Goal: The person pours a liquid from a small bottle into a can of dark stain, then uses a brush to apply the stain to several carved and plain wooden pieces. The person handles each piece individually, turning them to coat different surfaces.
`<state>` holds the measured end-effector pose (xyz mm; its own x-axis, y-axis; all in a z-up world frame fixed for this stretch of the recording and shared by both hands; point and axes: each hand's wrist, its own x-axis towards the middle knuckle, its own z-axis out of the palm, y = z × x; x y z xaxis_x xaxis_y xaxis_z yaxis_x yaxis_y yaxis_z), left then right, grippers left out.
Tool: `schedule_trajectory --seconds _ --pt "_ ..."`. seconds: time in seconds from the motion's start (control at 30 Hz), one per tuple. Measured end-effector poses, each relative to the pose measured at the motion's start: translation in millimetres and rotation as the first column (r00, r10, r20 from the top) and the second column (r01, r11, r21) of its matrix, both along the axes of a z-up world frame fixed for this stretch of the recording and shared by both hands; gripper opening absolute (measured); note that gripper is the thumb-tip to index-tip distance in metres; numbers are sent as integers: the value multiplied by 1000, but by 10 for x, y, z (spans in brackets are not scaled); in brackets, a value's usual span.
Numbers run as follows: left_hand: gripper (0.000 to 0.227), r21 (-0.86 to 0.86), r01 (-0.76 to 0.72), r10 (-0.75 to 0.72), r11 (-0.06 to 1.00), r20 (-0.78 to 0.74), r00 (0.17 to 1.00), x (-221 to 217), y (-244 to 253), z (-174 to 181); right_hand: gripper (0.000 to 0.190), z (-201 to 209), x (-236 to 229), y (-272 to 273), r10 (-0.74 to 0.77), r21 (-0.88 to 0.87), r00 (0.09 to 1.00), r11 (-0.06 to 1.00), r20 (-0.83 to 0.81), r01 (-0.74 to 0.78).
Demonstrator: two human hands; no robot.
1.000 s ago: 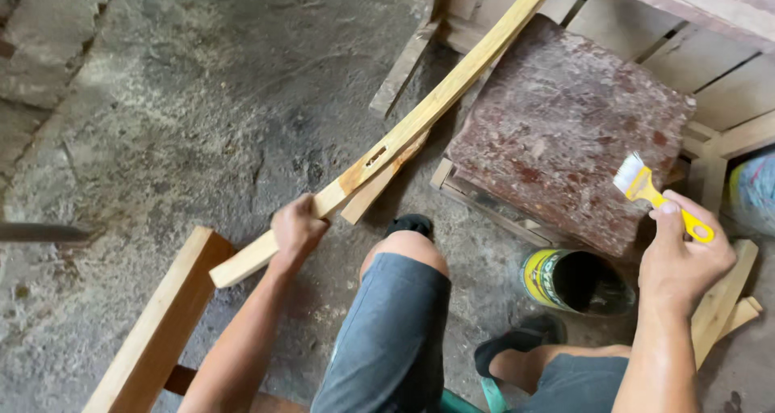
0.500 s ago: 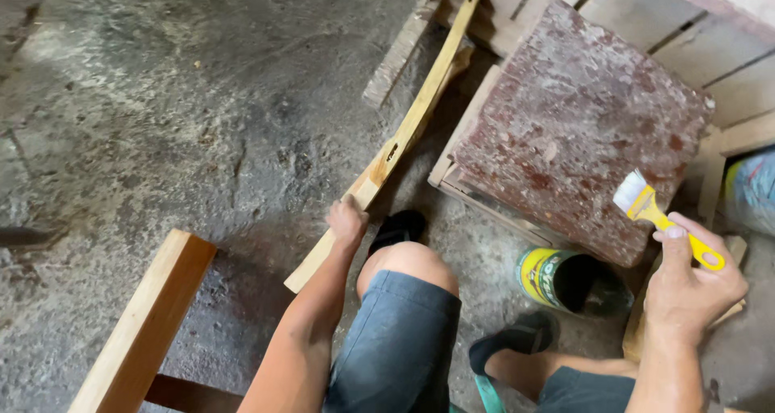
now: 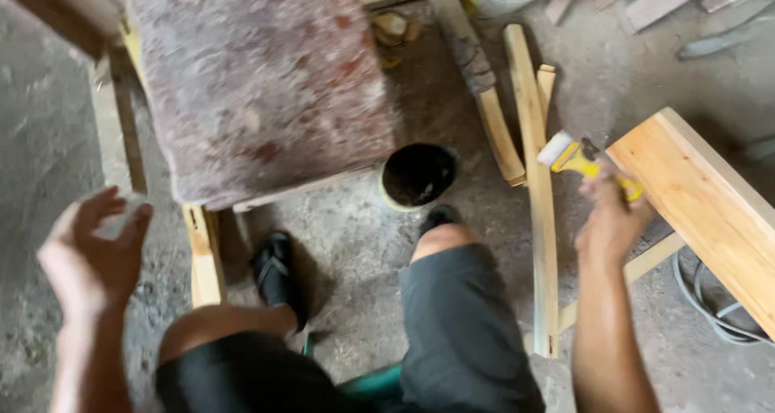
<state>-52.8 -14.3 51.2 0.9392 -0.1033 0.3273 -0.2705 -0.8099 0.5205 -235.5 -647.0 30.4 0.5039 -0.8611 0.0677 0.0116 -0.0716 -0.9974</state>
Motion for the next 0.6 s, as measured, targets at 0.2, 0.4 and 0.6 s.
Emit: schedule_trajectory --seconds 0.2,0.4,0.6 --pt "39 -197 323 -345 926 -92 934 -159 -2219 1012 19 -1509 -659 -640 -165 480 949 877 269 17" --pt "41 -359 492 -555 793 -759 341 -731 -4401 -686 9 -2523 -1010 -1078 -400 694 916 670 37 265" --pt "34 -425 -160 -428 891 -904 17 -1143 -6196 -3042 13 -2871 -1050 -1278 -404 502 915 787 -18 358"
